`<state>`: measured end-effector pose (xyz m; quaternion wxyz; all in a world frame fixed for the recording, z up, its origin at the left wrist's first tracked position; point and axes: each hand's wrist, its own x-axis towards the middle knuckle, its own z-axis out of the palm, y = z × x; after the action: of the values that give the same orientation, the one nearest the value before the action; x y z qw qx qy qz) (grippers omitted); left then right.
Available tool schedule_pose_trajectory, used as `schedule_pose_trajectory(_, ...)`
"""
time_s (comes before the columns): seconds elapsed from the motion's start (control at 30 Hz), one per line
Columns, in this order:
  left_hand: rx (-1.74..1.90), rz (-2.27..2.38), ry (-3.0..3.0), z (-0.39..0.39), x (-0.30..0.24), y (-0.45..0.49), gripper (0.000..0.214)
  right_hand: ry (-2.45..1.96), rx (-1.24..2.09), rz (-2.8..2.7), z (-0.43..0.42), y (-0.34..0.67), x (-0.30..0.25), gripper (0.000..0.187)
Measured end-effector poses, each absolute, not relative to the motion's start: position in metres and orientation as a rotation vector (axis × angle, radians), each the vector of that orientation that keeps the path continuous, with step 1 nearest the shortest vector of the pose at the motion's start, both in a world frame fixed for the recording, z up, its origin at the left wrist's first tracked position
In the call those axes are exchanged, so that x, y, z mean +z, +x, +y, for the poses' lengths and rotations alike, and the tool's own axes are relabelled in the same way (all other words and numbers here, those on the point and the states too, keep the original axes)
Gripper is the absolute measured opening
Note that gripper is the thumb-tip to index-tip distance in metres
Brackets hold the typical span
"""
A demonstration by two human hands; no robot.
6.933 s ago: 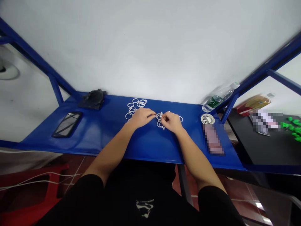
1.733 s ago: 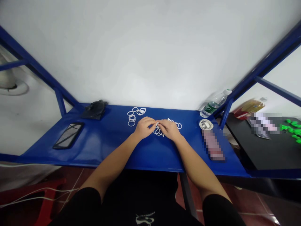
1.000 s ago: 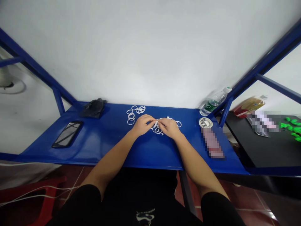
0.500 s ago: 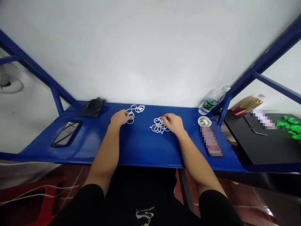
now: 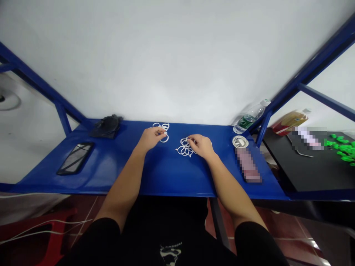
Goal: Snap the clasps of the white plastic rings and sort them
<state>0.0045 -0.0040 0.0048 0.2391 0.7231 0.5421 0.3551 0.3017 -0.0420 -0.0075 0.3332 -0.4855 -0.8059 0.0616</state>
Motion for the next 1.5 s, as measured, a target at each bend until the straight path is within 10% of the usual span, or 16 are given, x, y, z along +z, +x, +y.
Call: schedule_pose_trajectory(1.5, 1.130, 0.976, 2.171, -0.035, -0.015, 0.074, 0.051, -1.126, 0.280, -2.057, -0.046, 0.292, -0.010, 0.015)
